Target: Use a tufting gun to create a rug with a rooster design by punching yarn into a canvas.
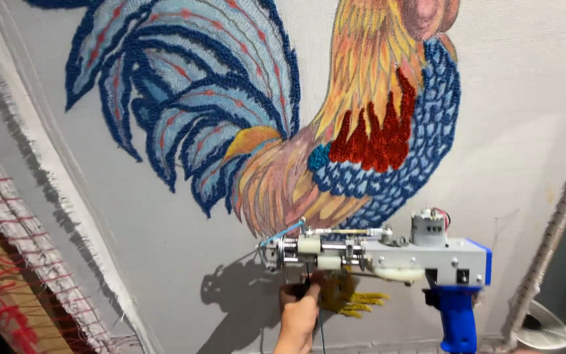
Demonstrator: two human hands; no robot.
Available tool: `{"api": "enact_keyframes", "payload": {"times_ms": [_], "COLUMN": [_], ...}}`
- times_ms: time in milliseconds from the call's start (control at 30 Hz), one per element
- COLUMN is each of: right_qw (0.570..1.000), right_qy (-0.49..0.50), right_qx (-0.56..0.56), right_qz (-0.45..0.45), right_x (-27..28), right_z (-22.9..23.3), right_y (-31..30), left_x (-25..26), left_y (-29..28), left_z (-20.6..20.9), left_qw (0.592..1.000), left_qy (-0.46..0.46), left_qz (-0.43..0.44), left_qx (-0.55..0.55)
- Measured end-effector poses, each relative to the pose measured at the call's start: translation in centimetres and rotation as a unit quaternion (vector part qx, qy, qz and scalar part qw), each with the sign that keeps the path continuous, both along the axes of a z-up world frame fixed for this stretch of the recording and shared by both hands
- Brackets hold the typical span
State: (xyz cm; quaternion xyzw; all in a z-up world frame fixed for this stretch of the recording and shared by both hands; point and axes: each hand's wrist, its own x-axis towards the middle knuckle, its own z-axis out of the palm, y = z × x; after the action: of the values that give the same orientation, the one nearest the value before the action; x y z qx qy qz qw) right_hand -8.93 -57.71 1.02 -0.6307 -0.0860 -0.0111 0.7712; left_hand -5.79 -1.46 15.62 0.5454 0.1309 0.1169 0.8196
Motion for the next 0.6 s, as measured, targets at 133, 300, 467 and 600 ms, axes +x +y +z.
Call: {"api": "enact_keyframes", "payload": {"times_ms": [133,300,467,600], "right_qw": [1.0,0.992,0.981,0.972], "right_qy": [-0.012,0.085,0.059,-0.047], "right_qx": [0.019,0.089,0.157,0.188], "right_qz": [-0.003,0.003,0.094,0.134], "right_x": [0.0,-5.6,-9.4,-12.6], "right_z": [4.8,14.0,14.3,17.0], "right_y": [9.0,16.1,17.8,19.1], "left_x": [-2.4,-1.3,-4.6,-2.2], "left_y": [-1.2,-2.9,-2.9,-4.6], "left_z": [3.1,2.0,7.6,7.1], "left_qw": [0.995,0.961,0.953,0.888], "left_qy": [-0.064,-0.219,-0.174,-0.328], "left_qz": [-0.069,-0.17,-0.227,-0.319], "left_qx": [0.013,0.001,0.102,0.045]}}
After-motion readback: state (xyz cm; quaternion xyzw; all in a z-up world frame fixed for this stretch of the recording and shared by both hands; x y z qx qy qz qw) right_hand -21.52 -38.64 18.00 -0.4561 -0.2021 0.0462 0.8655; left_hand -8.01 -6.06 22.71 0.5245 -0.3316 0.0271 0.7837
